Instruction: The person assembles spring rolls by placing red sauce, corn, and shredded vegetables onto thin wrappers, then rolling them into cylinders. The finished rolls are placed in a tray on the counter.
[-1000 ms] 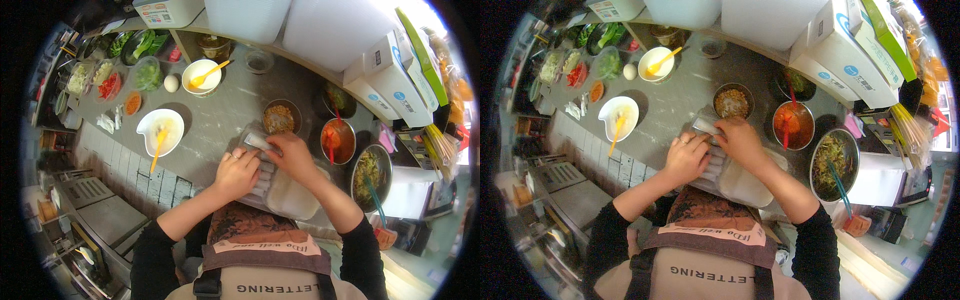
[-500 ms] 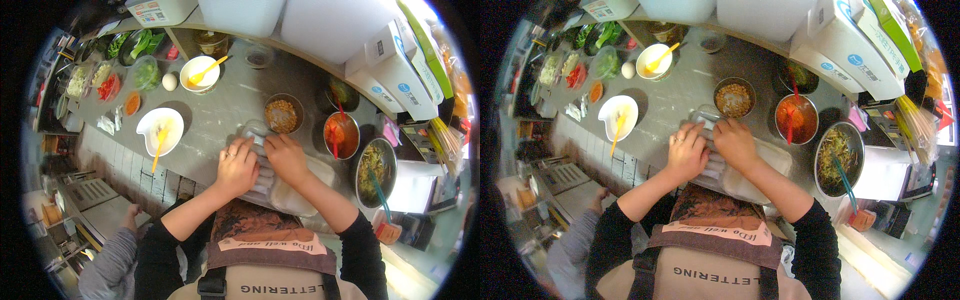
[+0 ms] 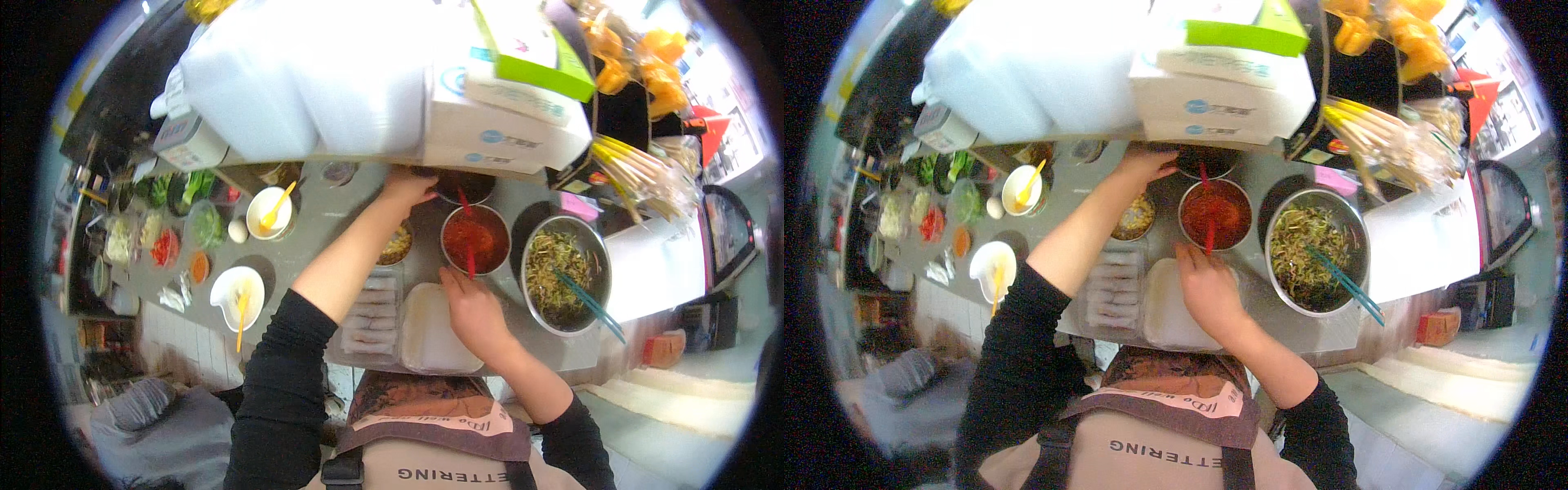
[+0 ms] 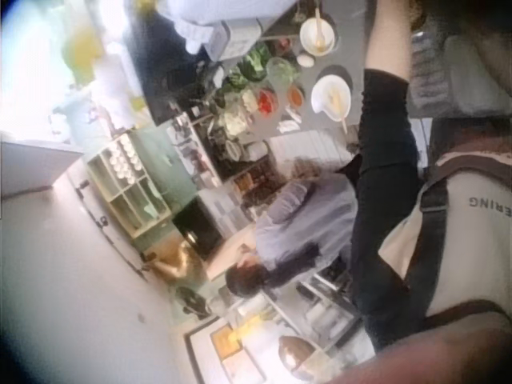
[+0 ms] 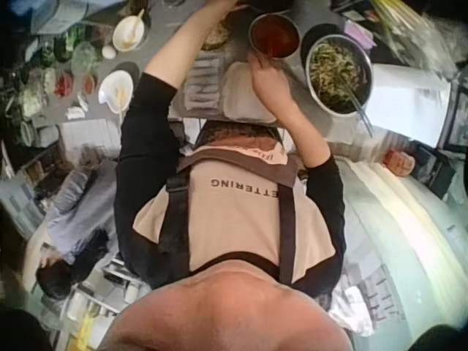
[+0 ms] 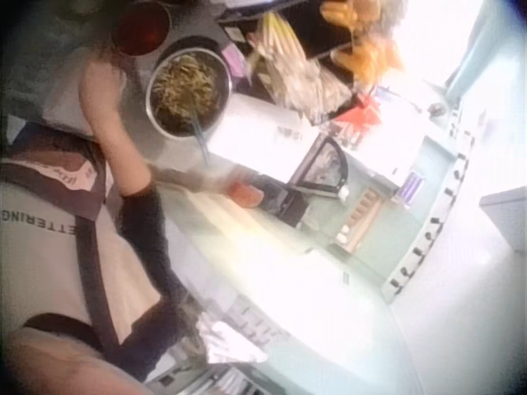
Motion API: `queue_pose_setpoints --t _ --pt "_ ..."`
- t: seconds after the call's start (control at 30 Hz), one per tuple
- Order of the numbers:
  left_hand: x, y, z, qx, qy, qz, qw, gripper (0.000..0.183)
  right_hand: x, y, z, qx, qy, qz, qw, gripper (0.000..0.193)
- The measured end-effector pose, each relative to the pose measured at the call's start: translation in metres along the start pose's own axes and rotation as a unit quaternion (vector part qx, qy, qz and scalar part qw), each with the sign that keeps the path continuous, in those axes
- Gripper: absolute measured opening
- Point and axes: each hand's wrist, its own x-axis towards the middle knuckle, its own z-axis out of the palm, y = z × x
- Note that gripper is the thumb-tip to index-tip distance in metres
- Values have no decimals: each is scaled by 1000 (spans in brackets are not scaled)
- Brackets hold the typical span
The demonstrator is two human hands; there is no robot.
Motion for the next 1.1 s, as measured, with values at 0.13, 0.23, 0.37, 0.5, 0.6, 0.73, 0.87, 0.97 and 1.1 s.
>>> queue_pose_setpoints --t 0.13,0.23,0.37,0.5,0.6,0.73,0.87,0.97,1.1 --pt "13 10 -17 52 -28 22 998 42 -3 27 0 27 -39 45 998 40" --pt "19 14 -47 76 -5 49 996 34 13 53 0 -2 16 37 999 40" --pt "4 6 -71 132 25 46 990 36 44 79 -6 -39 133 -24 990 42" --pt "-34 -15 -69 51 -14 27 998 43 36 63 -15 23 110 -5 994 49" --pt "-63 -35 -57 41 -45 26 998 50 21 42 -15 108 -65 66 990 43" --pt "-92 -51 -49 21 -83 5 996 63 33 37 -12 209 147 30 966 24" --pt "-110 -62 -44 -47 -100 -14 994 65 46 52 -22 278 169 98 941 17" --pt "-118 -70 -40 -77 -97 -5 992 65 43 55 -29 253 140 78 954 15" --pt "-124 -73 -34 -69 -98 -4 993 67 45 47 -28 226 120 36 966 17"
